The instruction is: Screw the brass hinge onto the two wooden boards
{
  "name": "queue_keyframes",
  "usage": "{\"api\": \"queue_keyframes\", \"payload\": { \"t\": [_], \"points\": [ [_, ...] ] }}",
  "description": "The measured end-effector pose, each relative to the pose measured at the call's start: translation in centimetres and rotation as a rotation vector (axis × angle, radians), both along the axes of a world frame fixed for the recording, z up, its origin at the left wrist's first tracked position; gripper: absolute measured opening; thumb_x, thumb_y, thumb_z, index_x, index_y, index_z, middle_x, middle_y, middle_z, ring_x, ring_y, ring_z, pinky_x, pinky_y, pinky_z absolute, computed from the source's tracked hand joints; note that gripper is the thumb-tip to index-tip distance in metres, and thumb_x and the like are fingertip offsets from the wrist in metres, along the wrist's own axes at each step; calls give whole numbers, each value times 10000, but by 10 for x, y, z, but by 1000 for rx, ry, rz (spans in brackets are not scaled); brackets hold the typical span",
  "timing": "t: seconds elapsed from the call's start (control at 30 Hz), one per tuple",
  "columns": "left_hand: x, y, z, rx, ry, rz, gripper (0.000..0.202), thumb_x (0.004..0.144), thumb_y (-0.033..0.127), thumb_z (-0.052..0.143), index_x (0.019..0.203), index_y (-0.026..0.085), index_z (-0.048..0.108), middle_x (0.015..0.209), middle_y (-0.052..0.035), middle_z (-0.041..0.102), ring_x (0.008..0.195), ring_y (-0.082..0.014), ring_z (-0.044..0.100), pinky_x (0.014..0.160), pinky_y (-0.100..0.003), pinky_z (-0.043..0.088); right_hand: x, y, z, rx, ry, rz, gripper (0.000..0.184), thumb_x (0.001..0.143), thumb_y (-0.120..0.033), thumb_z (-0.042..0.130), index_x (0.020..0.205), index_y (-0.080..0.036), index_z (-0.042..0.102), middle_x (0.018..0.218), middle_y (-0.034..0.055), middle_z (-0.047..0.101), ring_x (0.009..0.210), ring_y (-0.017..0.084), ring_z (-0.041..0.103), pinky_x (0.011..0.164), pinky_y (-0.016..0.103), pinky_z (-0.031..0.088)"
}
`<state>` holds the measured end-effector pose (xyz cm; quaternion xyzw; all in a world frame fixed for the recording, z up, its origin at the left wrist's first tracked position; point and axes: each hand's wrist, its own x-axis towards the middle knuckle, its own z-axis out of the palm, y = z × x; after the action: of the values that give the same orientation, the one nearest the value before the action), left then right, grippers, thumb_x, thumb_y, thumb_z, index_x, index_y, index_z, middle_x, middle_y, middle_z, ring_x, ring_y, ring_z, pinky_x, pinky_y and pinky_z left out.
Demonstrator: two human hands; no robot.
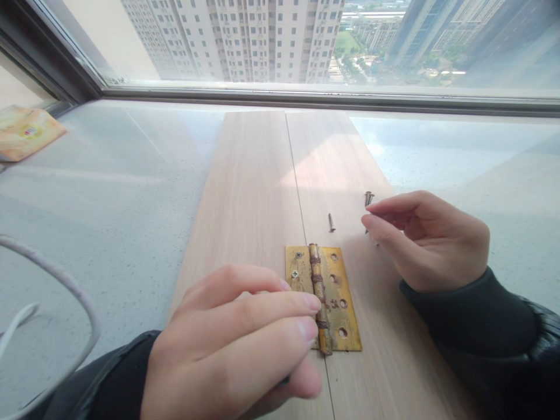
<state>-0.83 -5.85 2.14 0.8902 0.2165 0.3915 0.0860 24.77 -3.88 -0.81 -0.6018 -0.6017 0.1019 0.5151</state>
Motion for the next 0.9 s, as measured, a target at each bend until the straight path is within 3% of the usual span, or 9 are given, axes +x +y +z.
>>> {"api": "queue_keyframes", "payload": {
  "t": [0.17,0.3,0.43,0.6,0.77,0.9],
  "points": [
    [2,1,2,-64,-126,55,211,900,292,663,1004,167,528,918,5,772,896,-106,733,878,-269,642,0,0,0,1,-6,2,74,741,-226,735,794,-247,688,669,-7,658,583,146,575,548,343,447],
    [3,3,3,-22,-16,-68,182,936,282,614,1007,127,549,907,-17,779,907,-67,721,914,-181,605,0,0,1,-9,-2,-5,70,743,-228,736,793,-238,688,668,-8,656,592,139,573,558,332,445],
    [5,2,2,-67,-91,78,176,904,286,656,963,167,540,917,0,776,936,-101,721,879,-242,633,-1,0,0,-5,11,13,78,740,-226,739,798,-231,688,671,-6,654,589,136,572,560,329,447],
    [7,4,2,-10,-24,-1,135,973,283,547,984,148,541,868,-3,776,854,-50,714,861,-171,616,0,0,0,-2,7,4,71,741,-241,739,788,-225,687,675,-2,656,587,135,570,555,330,444],
    [8,6,5,-3,-70,-4,141,950,262,591,908,133,555,790,-15,773,811,-64,723,798,-182,630,0,0,1,-7,7,7,70,741,-221,734,793,-220,688,670,-5,653,578,124,564,552,322,440],
    [4,6,1,-10,-11,-15,156,963,297,566,1003,149,534,861,-12,775,883,-66,714,844,-207,622,0,0,0,-5,7,9,71,740,-229,736,793,-219,691,670,-2,654,583,126,567,550,320,442]
  ]
}}
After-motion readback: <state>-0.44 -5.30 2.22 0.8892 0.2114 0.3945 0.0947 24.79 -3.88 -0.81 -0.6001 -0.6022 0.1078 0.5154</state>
